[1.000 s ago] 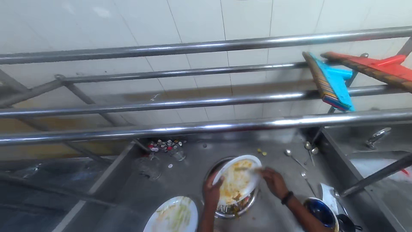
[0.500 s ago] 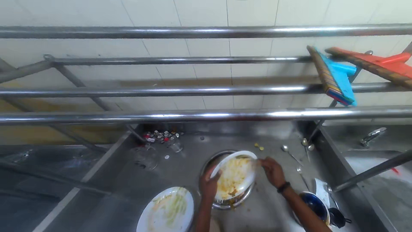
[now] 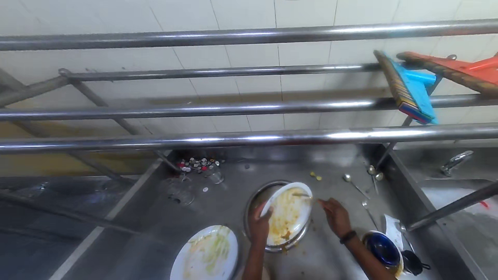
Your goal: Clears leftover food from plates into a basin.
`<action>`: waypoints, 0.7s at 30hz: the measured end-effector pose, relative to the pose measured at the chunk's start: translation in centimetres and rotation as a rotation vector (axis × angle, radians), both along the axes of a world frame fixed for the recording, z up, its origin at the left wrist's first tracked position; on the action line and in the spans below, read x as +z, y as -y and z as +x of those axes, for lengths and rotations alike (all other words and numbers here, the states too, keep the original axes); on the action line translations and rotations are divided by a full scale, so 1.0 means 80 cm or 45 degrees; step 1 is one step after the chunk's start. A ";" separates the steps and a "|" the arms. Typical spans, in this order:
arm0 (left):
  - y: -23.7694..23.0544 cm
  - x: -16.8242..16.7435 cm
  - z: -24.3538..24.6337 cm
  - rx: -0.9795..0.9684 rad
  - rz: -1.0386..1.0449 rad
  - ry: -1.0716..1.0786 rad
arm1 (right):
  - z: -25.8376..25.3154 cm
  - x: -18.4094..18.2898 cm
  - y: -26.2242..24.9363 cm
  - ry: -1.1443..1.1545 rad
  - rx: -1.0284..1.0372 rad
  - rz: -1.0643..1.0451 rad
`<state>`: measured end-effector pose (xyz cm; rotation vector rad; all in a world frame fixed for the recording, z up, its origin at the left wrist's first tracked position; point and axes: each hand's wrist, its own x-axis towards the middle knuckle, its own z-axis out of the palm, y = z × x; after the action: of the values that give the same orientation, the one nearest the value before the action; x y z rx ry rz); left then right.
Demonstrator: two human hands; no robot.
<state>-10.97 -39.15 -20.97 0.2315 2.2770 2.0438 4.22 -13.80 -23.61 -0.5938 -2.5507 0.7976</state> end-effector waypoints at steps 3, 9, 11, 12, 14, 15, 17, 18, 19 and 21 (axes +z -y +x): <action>-0.001 0.002 0.000 -0.014 0.023 0.010 | -0.006 0.000 -0.018 0.016 -0.088 0.063; 0.002 0.006 -0.006 0.018 0.099 0.031 | 0.005 -0.047 -0.031 0.280 -0.024 -0.025; 0.004 0.007 -0.008 0.056 0.138 0.059 | 0.014 -0.058 -0.017 0.393 0.021 -0.081; 0.005 0.008 -0.009 0.076 0.154 0.073 | 0.017 -0.060 -0.006 0.455 0.072 -0.099; 0.005 0.007 -0.013 0.107 0.171 0.082 | 0.018 -0.060 0.017 0.513 0.205 -0.114; 0.005 0.007 -0.014 0.111 0.174 0.078 | 0.016 -0.059 0.028 0.484 0.252 -0.114; 0.002 0.011 -0.015 0.107 0.198 0.073 | 0.008 -0.052 0.042 0.309 0.268 -0.104; 0.001 0.013 -0.015 0.104 0.219 0.072 | 0.001 -0.045 0.047 0.225 0.260 -0.098; 0.000 0.015 -0.015 0.098 0.230 0.068 | -0.007 -0.038 0.049 0.195 0.262 -0.078; 0.001 0.016 -0.014 0.070 0.234 0.064 | -0.020 -0.028 0.046 0.311 0.342 -0.032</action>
<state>-12.11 -39.21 -19.69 0.1274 2.0906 2.2613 2.62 -17.44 -25.87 -0.3793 -2.8916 0.8955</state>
